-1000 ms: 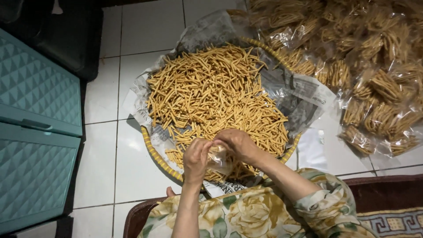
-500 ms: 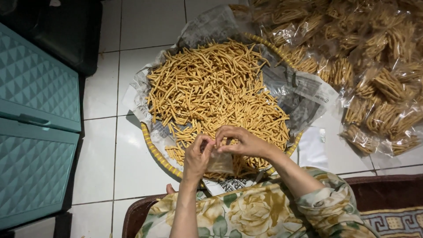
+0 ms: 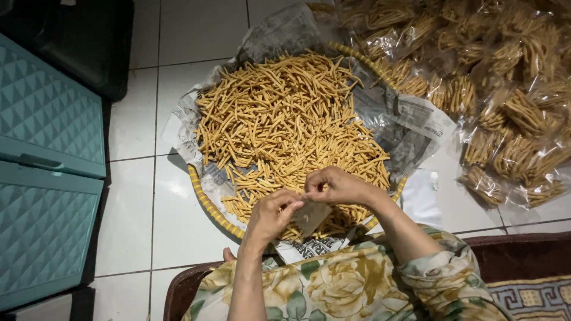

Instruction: Packing thin noodle-like snacks into small plastic bags from a large pile on a tray.

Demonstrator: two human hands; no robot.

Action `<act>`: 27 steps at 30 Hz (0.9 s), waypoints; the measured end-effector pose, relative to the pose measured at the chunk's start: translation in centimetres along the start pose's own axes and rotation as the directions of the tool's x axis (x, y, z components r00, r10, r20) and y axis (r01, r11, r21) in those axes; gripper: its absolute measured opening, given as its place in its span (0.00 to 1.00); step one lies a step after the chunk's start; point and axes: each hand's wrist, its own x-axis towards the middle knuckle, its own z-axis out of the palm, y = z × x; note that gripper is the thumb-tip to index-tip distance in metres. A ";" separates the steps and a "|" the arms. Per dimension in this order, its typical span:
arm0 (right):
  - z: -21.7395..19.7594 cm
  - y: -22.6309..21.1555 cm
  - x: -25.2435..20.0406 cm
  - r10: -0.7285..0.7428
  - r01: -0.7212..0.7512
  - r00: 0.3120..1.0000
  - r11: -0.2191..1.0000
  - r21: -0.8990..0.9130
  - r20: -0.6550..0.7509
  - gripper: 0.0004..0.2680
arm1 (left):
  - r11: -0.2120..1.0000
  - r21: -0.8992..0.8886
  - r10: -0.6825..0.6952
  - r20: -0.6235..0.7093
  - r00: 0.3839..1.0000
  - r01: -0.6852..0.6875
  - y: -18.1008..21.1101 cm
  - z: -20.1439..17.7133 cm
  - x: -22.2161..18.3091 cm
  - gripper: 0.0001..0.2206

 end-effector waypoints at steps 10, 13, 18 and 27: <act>-7.0 7.4 1.7 0.191 -0.357 0.812 0.910 -0.211 -0.552 0.16 | 0.821 -0.307 -0.569 -0.382 0.728 0.481 6.2 -3.2 0.6 0.14; -9.1 14.2 3.0 0.068 -0.366 0.817 0.829 -0.424 -0.572 0.22 | 0.881 -0.318 -0.471 -0.524 0.710 0.350 5.2 -3.3 0.6 0.21; -9.6 19.5 6.7 0.066 -0.343 0.930 0.510 -0.789 -0.362 0.17 | 0.904 -0.300 -0.427 -0.606 0.671 0.305 4.2 -3.1 0.7 0.20; -7.1 19.7 6.8 -0.274 -0.225 0.913 0.277 -0.934 -0.301 0.07 | 0.914 -0.272 -0.405 -0.595 0.694 0.300 3.9 -3.3 0.9 0.21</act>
